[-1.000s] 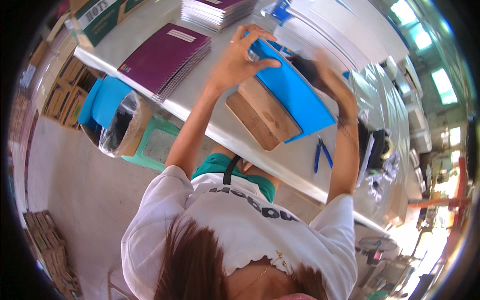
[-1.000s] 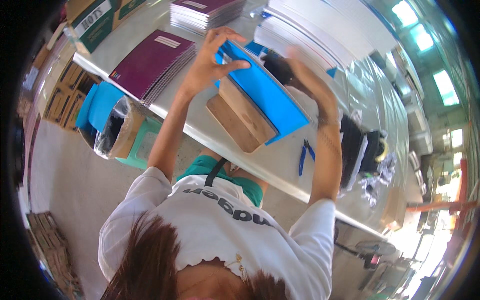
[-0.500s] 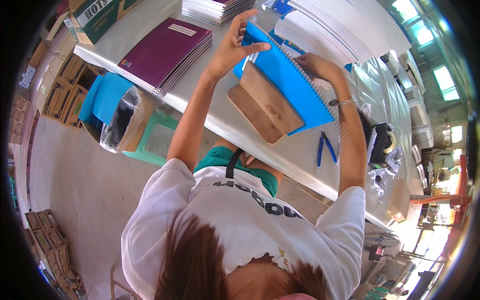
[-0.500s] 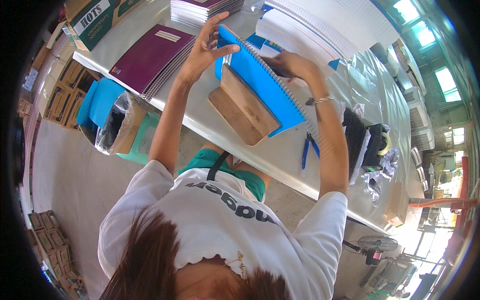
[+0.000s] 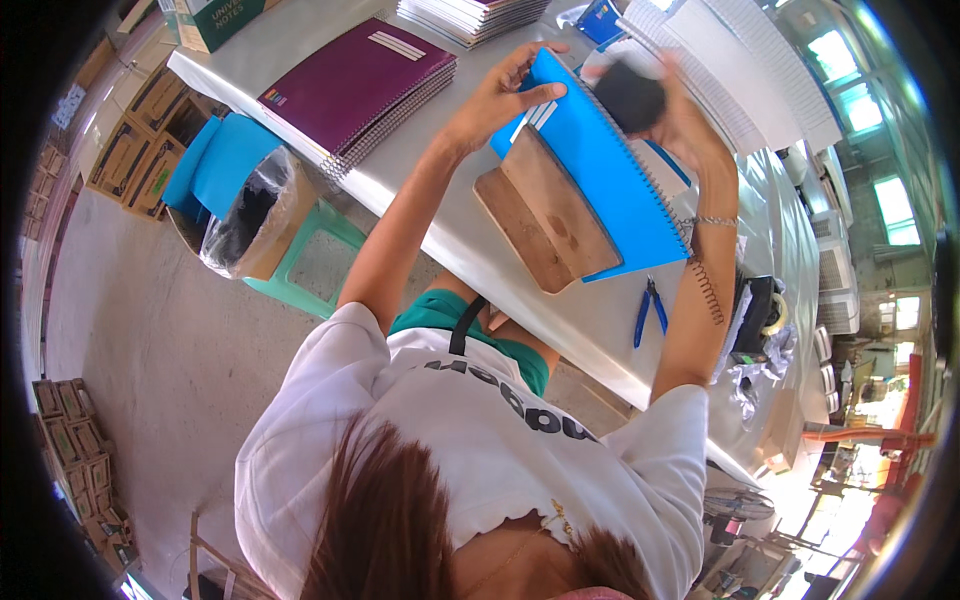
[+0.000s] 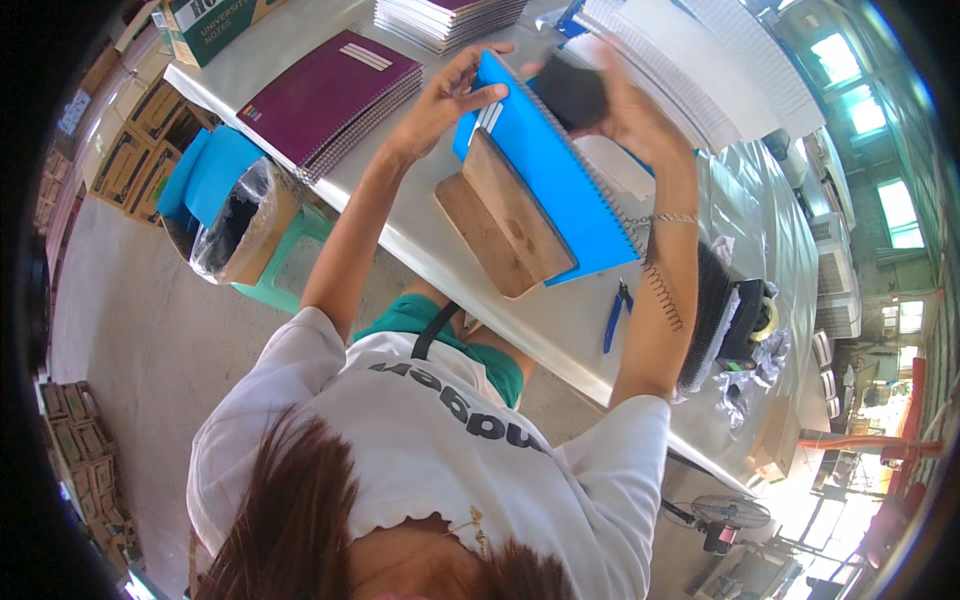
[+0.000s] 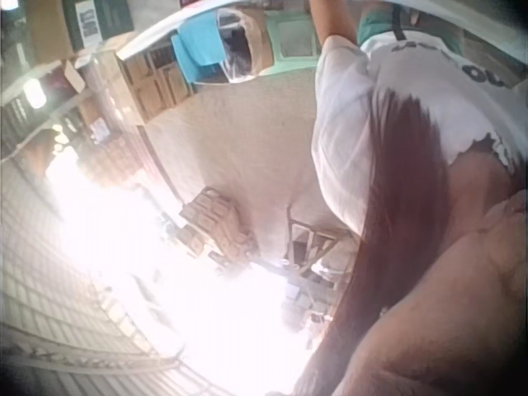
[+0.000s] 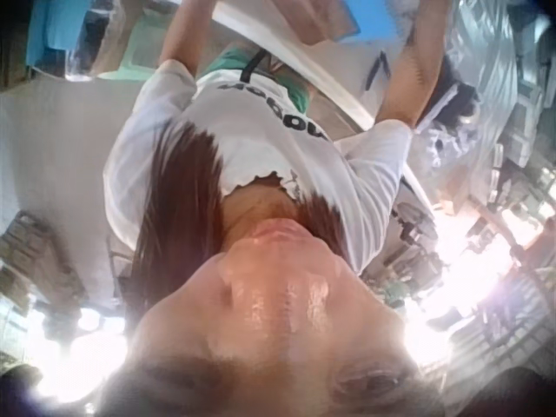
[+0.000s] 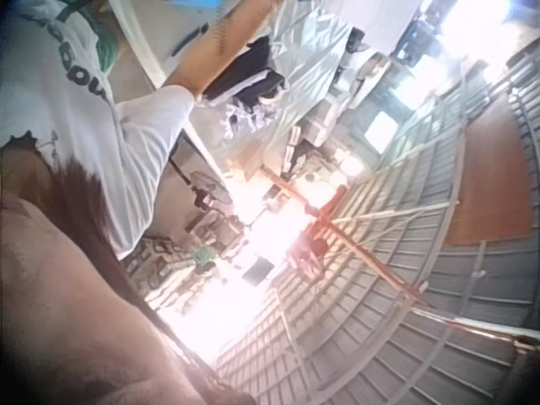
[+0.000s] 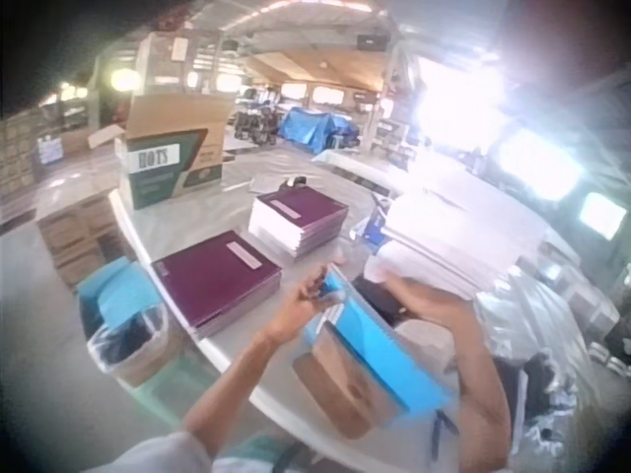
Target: The person places notebooks onto a wooden stand, feeds a spiral wire through the pre-punched holes by hand, and then uses a blue tool to secure the binding before moving the finished notebooks to a stack.
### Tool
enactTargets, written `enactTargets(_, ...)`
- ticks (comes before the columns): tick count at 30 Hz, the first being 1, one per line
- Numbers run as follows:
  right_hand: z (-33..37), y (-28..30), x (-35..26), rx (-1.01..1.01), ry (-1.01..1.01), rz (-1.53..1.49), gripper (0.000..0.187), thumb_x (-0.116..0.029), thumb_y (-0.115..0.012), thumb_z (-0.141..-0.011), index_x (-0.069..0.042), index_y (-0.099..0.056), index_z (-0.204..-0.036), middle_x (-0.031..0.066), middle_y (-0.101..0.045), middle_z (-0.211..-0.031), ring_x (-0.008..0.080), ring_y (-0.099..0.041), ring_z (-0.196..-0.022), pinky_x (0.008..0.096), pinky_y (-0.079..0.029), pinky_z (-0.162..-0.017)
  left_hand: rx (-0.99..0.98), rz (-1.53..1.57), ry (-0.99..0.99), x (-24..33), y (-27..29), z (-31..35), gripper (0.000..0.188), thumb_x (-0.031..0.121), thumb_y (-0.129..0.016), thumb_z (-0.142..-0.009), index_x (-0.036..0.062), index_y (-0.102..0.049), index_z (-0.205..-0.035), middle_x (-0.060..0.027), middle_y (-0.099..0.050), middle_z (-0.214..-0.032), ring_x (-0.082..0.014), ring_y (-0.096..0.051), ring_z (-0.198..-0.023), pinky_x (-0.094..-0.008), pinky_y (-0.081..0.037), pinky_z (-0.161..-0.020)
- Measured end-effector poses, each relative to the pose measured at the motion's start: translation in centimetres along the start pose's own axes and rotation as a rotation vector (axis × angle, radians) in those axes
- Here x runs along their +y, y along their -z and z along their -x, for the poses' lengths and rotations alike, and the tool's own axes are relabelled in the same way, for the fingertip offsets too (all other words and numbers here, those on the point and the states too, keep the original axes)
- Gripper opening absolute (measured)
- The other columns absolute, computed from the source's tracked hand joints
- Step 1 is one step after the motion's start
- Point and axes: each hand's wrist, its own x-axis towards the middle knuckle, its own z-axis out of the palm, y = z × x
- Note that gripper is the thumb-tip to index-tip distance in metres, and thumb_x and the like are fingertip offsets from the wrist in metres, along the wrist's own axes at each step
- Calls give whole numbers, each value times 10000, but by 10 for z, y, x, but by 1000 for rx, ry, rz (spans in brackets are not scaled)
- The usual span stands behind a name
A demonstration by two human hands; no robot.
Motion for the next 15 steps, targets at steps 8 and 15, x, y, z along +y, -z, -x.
enactTargets(8, -14, -16, -3, 51, -73, -146, 844, -714, -236, -910, -19, -544, -1274, 124, -633, -1141, 189, -599, -1007, 364, -497, -842, 13, -16, -20, -1, 3, 4, 542, 220, -663, -884, 158, -451, -1379, 13, -553, -1065, -122, -499, -1077, -306, -367, -990)
enactTargets(15, -40, 7, 41, 133, 7, 196, 773, -661, -302, -928, -4, -526, -1266, 166, -584, -1233, 258, -579, -1118, 403, -493, -892, 34, 48, -23, -2, -5, -1, 561, 219, -657, -886, 146, -440, -1397, -1, -554, -1092, -130, -495, -1083, -292, -350, -999)
